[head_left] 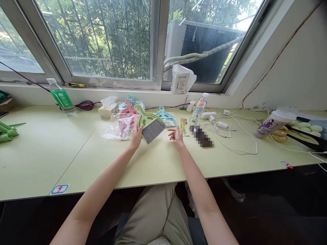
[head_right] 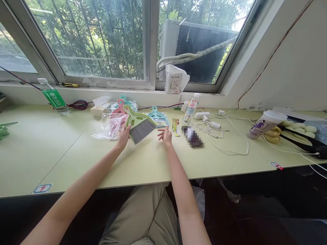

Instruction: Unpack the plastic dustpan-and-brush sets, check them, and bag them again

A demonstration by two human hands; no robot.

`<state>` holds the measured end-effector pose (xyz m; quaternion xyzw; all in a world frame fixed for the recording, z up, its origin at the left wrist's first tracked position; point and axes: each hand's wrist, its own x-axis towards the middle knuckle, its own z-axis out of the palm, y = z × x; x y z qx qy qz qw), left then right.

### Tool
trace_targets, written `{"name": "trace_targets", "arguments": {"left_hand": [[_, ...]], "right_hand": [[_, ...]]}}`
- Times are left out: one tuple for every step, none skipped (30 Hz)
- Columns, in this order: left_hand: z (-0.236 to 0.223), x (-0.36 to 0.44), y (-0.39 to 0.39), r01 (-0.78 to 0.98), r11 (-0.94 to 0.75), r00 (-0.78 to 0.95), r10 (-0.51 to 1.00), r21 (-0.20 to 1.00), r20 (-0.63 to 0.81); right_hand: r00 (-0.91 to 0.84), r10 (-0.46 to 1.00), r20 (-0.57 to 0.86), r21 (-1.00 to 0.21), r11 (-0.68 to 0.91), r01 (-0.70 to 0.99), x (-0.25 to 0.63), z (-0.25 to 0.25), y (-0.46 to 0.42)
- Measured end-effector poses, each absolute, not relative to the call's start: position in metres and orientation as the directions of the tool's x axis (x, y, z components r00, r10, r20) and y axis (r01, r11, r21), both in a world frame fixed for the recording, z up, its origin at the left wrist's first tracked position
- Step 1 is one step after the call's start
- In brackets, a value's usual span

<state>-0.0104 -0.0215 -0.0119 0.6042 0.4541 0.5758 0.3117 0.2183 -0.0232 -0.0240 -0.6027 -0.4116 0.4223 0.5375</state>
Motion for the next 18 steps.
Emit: {"name": "trace_targets", "arguments": {"left_hand": [[-0.012, -0.009, -0.024, 0.235, -0.421, -0.042, 0.896, 0.876, 0.442], [-0.012, -0.007, -0.027, 0.277, -0.434, 0.002, 0.892, 0.857, 0.451], [-0.012, -0.004, -0.031, 0.317, -0.439, 0.051, 0.893, 0.841, 0.447], [-0.012, -0.001, -0.036, 0.358, -0.445, 0.102, 0.893, 0.821, 0.439], [-0.012, 0.001, -0.041, 0.393, -0.449, 0.142, 0.892, 0.803, 0.429], [-0.012, 0.004, -0.046, 0.420, -0.455, 0.171, 0.890, 0.786, 0.424], [-0.011, 0.007, -0.050, 0.442, -0.466, 0.193, 0.884, 0.767, 0.426], [-0.011, 0.010, -0.055, 0.460, -0.480, 0.219, 0.876, 0.747, 0.429], [-0.012, 0.012, -0.058, 0.476, -0.497, 0.250, 0.867, 0.725, 0.430], [-0.012, 0.013, -0.060, 0.487, -0.514, 0.282, 0.858, 0.706, 0.430], [-0.012, 0.013, -0.062, 0.491, -0.529, 0.308, 0.849, 0.693, 0.430], [-0.012, 0.013, -0.062, 0.485, -0.537, 0.322, 0.843, 0.690, 0.430], [-0.012, 0.013, -0.062, 0.470, -0.541, 0.323, 0.841, 0.697, 0.435], [-0.011, 0.013, -0.061, 0.447, -0.541, 0.314, 0.841, 0.713, 0.441], [-0.011, 0.013, -0.059, 0.417, -0.540, 0.301, 0.841, 0.731, 0.450], [-0.011, 0.013, -0.058, 0.385, -0.541, 0.290, 0.840, 0.748, 0.458], [-0.011, 0.014, -0.056, 0.357, -0.542, 0.283, 0.839, 0.761, 0.465], [-0.011, 0.015, -0.055, 0.335, -0.543, 0.279, 0.838, 0.770, 0.469]], "right_hand": [[0.316, 0.944, 0.098, -0.978, 0.033, 0.205, 0.208, -0.025, -0.026], [0.293, 0.916, 0.274, -0.916, 0.156, 0.369, 0.197, -0.027, -0.030], [0.236, 0.876, 0.421, -0.827, 0.264, 0.497, 0.187, -0.027, -0.033], [0.168, 0.834, 0.525, -0.735, 0.345, 0.584, 0.179, -0.027, -0.036], [0.107, 0.801, 0.590, -0.658, 0.400, 0.638, 0.173, -0.027, -0.039], [0.066, 0.778, 0.624, -0.610, 0.432, 0.664, 0.169, -0.026, -0.040], [0.054, 0.766, 0.641, -0.589, 0.446, 0.674, 0.167, -0.024, -0.042], [0.067, 0.760, 0.646, -0.590, 0.443, 0.675, 0.167, -0.023, -0.043], [0.098, 0.756, 0.648, -0.604, 0.431, 0.670, 0.168, -0.021, -0.043], [0.132, 0.752, 0.646, -0.622, 0.419, 0.662, 0.170, -0.020, -0.043], [0.157, 0.752, 0.640, -0.642, 0.410, 0.648, 0.172, -0.018, -0.043], [0.173, 0.760, 0.627, -0.664, 0.404, 0.630, 0.174, -0.016, -0.043], [0.182, 0.772, 0.609, -0.688, 0.400, 0.606, 0.175, -0.014, -0.042], [0.183, 0.788, 0.588, -0.712, 0.398, 0.578, 0.177, -0.013, -0.042], [0.186, 0.801, 0.569, -0.737, 0.397, 0.547, 0.178, -0.011, -0.041], [0.192, 0.811, 0.553, -0.760, 0.397, 0.514, 0.179, -0.010, -0.039], [0.199, 0.817, 0.541, -0.781, 0.401, 0.479, 0.180, -0.009, -0.038], [0.201, 0.821, 0.534, -0.798, 0.411, 0.440, 0.181, -0.008, -0.037]]}}
